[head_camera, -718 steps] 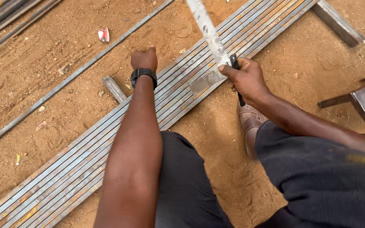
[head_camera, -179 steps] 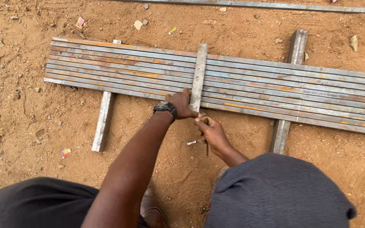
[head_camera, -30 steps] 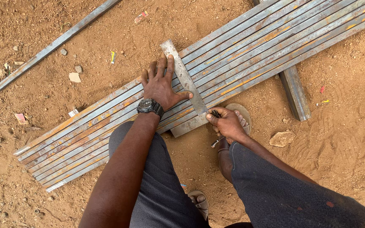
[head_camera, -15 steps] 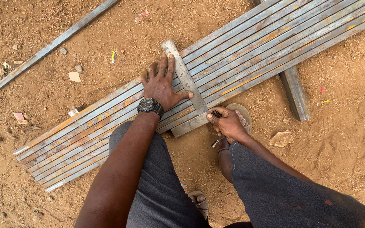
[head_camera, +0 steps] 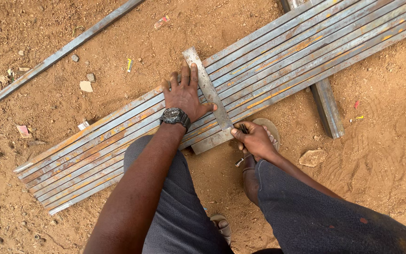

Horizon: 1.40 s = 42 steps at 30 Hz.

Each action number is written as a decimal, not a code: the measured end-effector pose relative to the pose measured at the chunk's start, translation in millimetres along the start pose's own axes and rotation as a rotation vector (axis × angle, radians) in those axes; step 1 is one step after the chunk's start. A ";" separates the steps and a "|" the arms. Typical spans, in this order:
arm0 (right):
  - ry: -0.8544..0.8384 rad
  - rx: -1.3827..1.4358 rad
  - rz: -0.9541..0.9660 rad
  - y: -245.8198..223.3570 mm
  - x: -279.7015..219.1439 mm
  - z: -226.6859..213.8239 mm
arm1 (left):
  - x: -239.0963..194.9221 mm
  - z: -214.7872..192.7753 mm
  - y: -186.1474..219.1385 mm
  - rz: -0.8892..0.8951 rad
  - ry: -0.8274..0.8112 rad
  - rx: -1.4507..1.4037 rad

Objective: The person uses a square ruler and a metal scribe to mark a straight line across several metal bars laid out on the ground. They hold the ruler in place and drag the scribe along its edge to create the mark.

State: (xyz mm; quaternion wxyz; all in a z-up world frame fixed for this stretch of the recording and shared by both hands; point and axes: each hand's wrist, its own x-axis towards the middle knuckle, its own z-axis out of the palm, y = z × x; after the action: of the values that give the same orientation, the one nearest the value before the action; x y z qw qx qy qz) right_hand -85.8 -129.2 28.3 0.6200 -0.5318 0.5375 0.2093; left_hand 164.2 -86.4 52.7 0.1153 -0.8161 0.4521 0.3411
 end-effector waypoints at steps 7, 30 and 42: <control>0.127 -0.031 -0.127 -26.0 -18.7 -42.3 | 5.7 -6.0 15.0 -0.008 -0.024 0.042; 0.494 -0.328 -0.975 -118.2 82.5 5.6 | 7.2 -17.8 17.0 -0.016 -0.112 -0.050; 0.363 -0.480 -0.916 -81.8 51.6 1.8 | 11.5 -10.6 18.0 -0.045 -0.080 -0.040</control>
State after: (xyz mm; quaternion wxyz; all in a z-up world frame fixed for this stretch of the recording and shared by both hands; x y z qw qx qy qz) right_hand 0.2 -172.1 17.7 0.4062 -0.8657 0.2862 -0.0604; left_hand 158.4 -109.4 55.2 0.1246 -0.8139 0.4218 0.3796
